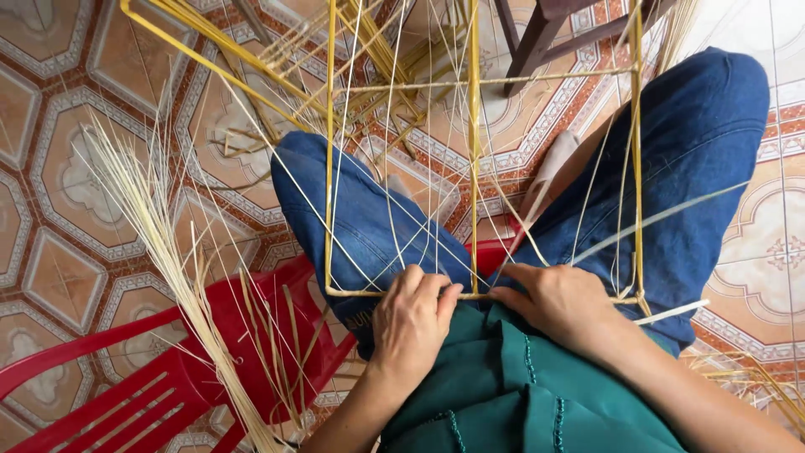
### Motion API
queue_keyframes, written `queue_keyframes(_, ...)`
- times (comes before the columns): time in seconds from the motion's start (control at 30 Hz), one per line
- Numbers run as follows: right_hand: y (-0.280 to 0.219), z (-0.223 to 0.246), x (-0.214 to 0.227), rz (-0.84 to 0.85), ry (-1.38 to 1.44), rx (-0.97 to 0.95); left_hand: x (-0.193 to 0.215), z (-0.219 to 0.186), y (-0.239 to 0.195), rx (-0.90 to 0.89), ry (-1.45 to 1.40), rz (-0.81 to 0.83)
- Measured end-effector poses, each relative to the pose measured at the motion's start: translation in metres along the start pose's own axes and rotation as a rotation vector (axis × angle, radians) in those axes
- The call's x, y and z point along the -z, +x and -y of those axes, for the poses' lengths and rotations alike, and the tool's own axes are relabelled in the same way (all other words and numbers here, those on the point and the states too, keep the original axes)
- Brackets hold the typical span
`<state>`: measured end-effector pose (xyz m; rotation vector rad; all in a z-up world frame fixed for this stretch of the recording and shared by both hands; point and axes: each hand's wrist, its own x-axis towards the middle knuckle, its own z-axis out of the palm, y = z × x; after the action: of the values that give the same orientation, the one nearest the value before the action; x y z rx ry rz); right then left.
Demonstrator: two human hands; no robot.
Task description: The person sits on a chair and weaves thin bamboo strips across a rectangular bamboo frame resting on their lap. They thread and pull strips over and under the frame bars, tighten the weave by hand, and reach for new strips from a pile beside the chair.
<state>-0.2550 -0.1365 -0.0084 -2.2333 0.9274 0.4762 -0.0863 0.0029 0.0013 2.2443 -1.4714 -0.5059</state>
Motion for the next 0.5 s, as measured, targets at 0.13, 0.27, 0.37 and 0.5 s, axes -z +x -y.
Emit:
queue_keyframes(0.13,0.006,0.004,-0.008,-0.144,0.181,0.0,-0.01,-0.006,0.009,-0.053,-0.046,-0.048)
queue_keyframes(0.27,0.017,-0.005,-0.018,-0.278,0.439,0.047,-0.016,-0.012,0.021,0.005,-0.16,-0.056)
queue_keyframes(0.37,0.024,-0.003,-0.007,-0.404,0.477,0.137,-0.026,-0.01,0.03,-0.114,-0.21,-0.179)
queue_keyframes(0.5,0.047,-0.007,-0.006,-0.299,0.423,0.146,-0.052,0.009,0.044,-0.122,-0.24,-0.176)
